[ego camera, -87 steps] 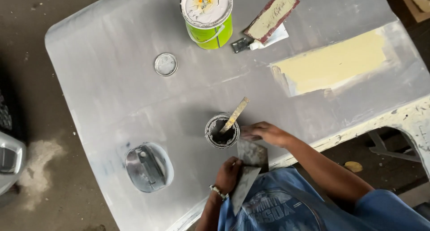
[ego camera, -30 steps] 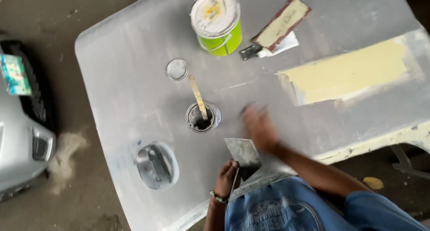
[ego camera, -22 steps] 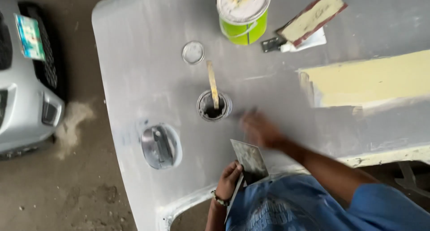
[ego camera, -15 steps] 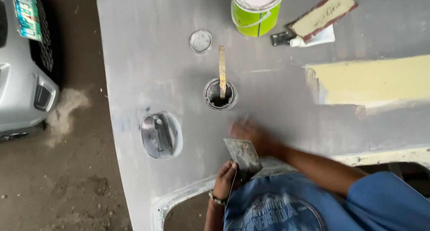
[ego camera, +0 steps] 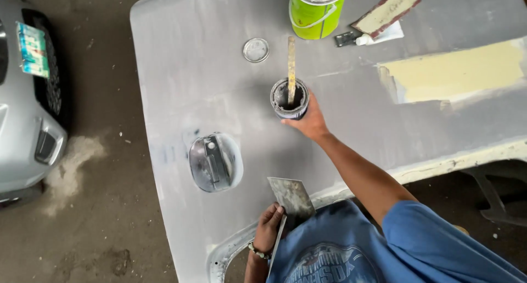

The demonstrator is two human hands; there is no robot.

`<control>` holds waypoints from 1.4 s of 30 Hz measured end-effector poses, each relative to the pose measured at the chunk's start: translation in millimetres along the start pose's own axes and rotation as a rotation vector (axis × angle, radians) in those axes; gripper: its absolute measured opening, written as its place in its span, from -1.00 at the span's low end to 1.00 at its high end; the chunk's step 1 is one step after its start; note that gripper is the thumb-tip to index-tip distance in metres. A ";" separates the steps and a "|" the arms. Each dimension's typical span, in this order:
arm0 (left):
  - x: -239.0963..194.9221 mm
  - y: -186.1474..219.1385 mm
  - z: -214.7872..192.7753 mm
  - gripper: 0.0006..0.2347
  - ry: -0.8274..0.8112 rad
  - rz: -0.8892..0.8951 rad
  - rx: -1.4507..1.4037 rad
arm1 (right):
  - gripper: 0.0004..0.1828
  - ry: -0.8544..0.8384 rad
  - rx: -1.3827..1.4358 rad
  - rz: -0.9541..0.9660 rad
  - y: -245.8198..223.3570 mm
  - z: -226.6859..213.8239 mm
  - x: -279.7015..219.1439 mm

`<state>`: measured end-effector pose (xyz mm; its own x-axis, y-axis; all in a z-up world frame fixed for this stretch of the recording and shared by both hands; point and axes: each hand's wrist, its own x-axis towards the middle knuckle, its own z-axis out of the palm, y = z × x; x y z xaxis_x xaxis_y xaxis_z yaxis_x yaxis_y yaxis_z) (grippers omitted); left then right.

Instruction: The person uses a putty knife to scoop body filler from a can and applies it to a car hood. They spread the filler over the surface and smooth it out with the tool, working around the fuel cap area.

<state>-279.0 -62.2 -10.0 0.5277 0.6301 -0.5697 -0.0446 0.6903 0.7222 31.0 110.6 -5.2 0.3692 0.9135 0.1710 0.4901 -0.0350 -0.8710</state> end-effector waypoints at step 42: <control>23.3 41.9 10.5 -0.80 -0.018 -0.060 -0.095 | -0.35 -0.209 -0.341 -0.569 75.0 -25.8 -171.5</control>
<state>-259.6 -22.3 11.0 0.5469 0.5808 -0.6030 -0.0923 0.7577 0.6461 24.8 -59.1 -87.9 -0.1620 0.8854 0.4357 0.7958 0.3782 -0.4728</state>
